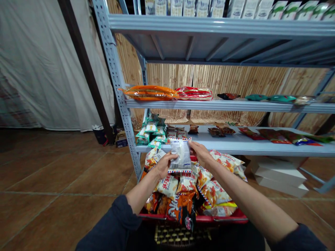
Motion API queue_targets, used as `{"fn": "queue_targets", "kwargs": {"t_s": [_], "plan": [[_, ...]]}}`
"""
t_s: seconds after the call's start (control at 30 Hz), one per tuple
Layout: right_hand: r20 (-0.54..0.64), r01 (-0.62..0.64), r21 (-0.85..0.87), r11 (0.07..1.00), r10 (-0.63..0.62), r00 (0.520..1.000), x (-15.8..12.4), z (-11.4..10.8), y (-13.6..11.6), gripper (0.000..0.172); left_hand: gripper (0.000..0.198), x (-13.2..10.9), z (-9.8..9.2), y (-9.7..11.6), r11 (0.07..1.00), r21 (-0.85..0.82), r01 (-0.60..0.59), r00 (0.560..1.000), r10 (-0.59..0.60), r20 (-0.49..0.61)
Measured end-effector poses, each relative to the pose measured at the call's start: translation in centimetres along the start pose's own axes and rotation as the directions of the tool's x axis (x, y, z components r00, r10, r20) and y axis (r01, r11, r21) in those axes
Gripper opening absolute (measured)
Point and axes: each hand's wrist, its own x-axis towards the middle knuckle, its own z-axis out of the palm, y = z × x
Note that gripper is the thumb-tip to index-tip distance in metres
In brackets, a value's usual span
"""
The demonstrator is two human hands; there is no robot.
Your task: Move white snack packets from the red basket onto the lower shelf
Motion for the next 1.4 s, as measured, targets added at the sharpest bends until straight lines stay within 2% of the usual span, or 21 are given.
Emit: {"fn": "queue_targets", "kwargs": {"t_s": [0.1, 0.27, 0.5, 0.83, 1.1, 1.4], "plan": [[0.038, -0.046, 0.069, 0.997, 0.043, 0.998, 1.1, -0.1, -0.4, 0.031, 0.035, 0.4, -0.1, 0.7, 0.999, 0.033, 0.037, 0.999, -0.038, 0.020], [0.010, -0.049, 0.113, 0.992, 0.048, 0.999, 3.0, -0.9, -0.1, 0.030, 0.036, 1.5, -0.3, 1.2, 0.996, 0.080, 0.039, 0.998, -0.043, 0.043], [-0.045, -0.082, 0.111, 0.990, 0.087, 0.995, 4.5, -2.1, 0.5, 0.026, 0.041, 2.8, -0.8, 0.7, 0.990, 0.114, 0.078, 0.994, -0.087, 0.073], [-0.189, -0.141, 0.250, 0.958, 0.191, 0.963, 6.3, -3.3, 1.7, 0.025, 0.054, 2.9, -0.8, 0.4, 0.993, 0.117, -0.020, 0.985, -0.001, 0.175], [-0.236, -0.163, 0.313, 0.936, 0.243, 0.941, 7.0, -3.9, 2.5, 0.025, 0.062, 3.6, -1.9, -0.5, 0.985, 0.173, -0.024, 0.987, -0.003, 0.158], [-0.263, -0.170, 0.311, 0.935, 0.257, 0.930, 7.7, -3.9, 3.0, 0.022, 0.046, 3.9, -3.0, -1.3, 0.976, 0.213, 0.030, 0.993, -0.053, 0.101]]}}
